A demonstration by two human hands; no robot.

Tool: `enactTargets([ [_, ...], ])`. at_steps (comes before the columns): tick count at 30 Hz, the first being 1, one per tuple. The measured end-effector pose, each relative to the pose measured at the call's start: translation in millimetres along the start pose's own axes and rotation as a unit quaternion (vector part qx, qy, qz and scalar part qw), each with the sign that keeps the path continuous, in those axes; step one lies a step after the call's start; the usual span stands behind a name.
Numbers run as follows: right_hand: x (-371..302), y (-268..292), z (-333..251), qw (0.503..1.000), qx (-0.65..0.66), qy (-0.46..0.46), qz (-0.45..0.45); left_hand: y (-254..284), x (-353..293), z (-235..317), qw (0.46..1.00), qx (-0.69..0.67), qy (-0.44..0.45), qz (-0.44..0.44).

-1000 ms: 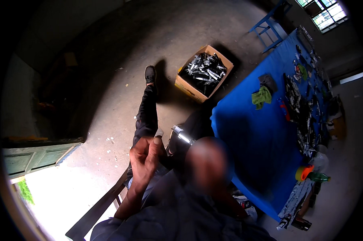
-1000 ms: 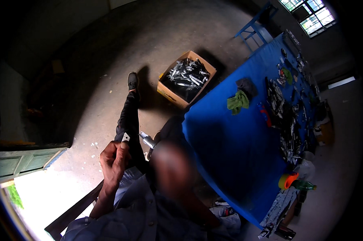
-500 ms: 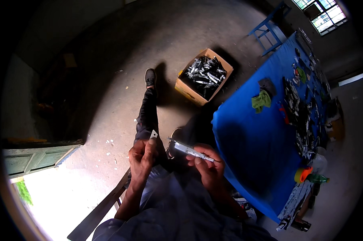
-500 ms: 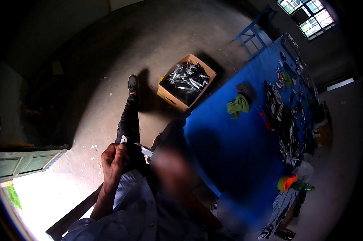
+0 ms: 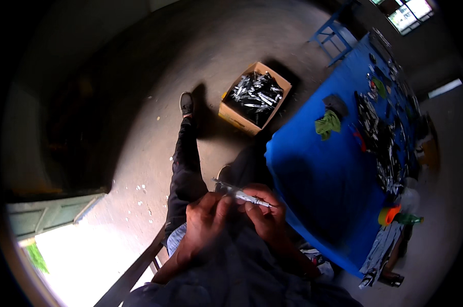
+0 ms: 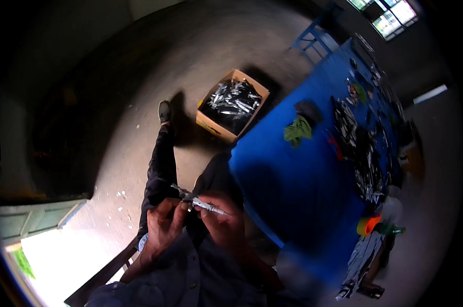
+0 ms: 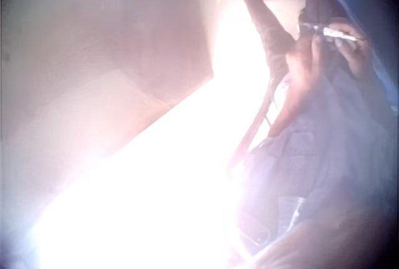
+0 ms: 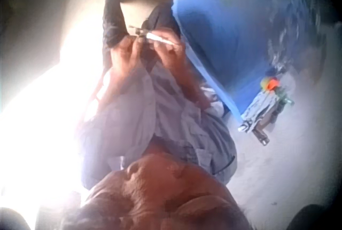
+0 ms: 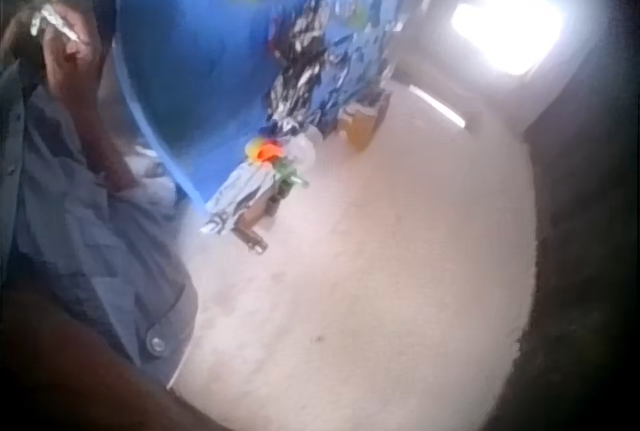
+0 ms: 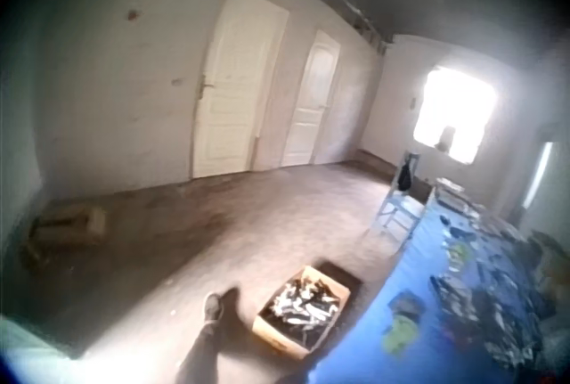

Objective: The person assembles silver components by hand and wipes them with a green cloth, then handles a black piece and a green bottle.

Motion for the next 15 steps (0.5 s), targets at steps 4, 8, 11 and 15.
enactTargets([
  [4, -1.4, 23.7, -11.5, 0.999, -0.001, -0.031, 0.026, 12.6, 5.5, -50.9, 0.979, -0.072, 0.166, 0.089],
  [8, 11.5, 67.6, -37.7, 0.989, -0.049, -0.046, 0.134, 20.8, 25.9, -48.6, 0.987, -0.002, 0.146, 0.073],
  [11, 29.6, 119.7, -58.7, 0.974, -0.073, 0.005, 0.215, 8.7, 39.0, -43.9, 0.984, 0.002, 0.173, 0.035],
  [15, 46.9, 195.1, -78.9, 0.943, -0.068, 0.057, 0.322, -21.3, 63.2, -26.5, 0.992, 0.049, 0.112, -0.009],
])
Point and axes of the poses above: each hand's wrist, its own x-axis towards the middle knuckle, its own y-axis out of the back of the hand, z = x × y, the point moved 7 cm from there along x, towards the middle knuckle, and after that the axes turned 14 degrees about z, right-handed, at the moved point
